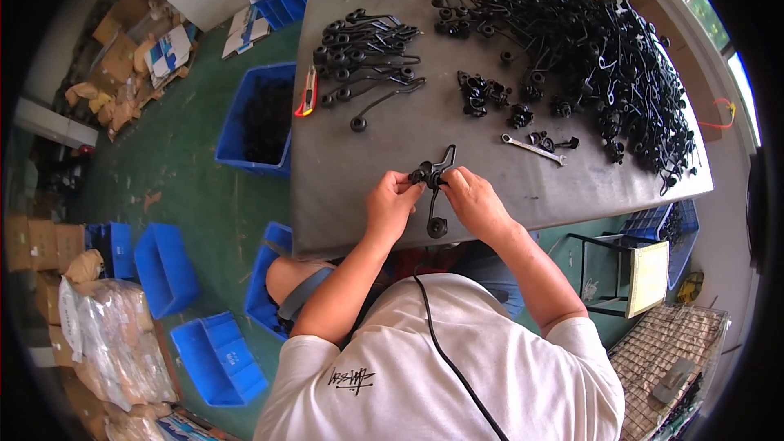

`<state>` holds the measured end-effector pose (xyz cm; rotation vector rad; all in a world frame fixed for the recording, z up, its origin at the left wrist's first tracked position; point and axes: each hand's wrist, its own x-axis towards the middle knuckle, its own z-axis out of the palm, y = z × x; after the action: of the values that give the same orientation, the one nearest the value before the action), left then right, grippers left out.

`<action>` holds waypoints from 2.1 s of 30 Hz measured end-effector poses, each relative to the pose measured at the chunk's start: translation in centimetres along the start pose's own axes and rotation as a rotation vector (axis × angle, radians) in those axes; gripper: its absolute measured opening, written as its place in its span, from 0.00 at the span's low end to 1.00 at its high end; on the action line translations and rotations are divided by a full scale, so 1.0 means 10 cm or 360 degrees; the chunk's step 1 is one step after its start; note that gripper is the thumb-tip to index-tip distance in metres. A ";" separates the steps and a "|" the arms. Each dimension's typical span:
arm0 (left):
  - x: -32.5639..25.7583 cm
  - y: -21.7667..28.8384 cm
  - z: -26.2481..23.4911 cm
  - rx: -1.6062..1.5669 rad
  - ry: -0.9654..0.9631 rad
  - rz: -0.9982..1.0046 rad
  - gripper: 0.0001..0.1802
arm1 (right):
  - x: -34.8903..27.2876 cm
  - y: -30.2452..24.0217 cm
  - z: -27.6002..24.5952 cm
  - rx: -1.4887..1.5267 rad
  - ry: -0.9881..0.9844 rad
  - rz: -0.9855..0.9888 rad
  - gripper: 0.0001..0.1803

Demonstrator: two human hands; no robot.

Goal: Assembling small black mechanical components on a work table.

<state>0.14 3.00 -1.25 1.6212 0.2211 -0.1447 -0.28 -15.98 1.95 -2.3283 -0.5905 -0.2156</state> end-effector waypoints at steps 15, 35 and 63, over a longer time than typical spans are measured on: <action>0.01 0.00 -0.01 -0.0004 -0.0025 -0.0053 0.12 | 0.02 -0.04 -0.16 -0.0071 -0.0172 -0.0188 0.10; -0.02 0.03 0.01 -0.0002 -0.0043 -0.0053 0.12 | -0.01 0.05 -0.01 0.0157 0.0069 -0.0217 0.12; -0.02 -0.01 0.03 0.0110 0.0028 0.0032 0.13 | -0.07 0.07 -0.03 0.0310 -0.0066 0.0103 0.11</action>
<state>-0.08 2.68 -1.29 1.6936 0.2153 -0.1236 -0.51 -16.91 1.54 -2.1638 -0.5312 -0.0761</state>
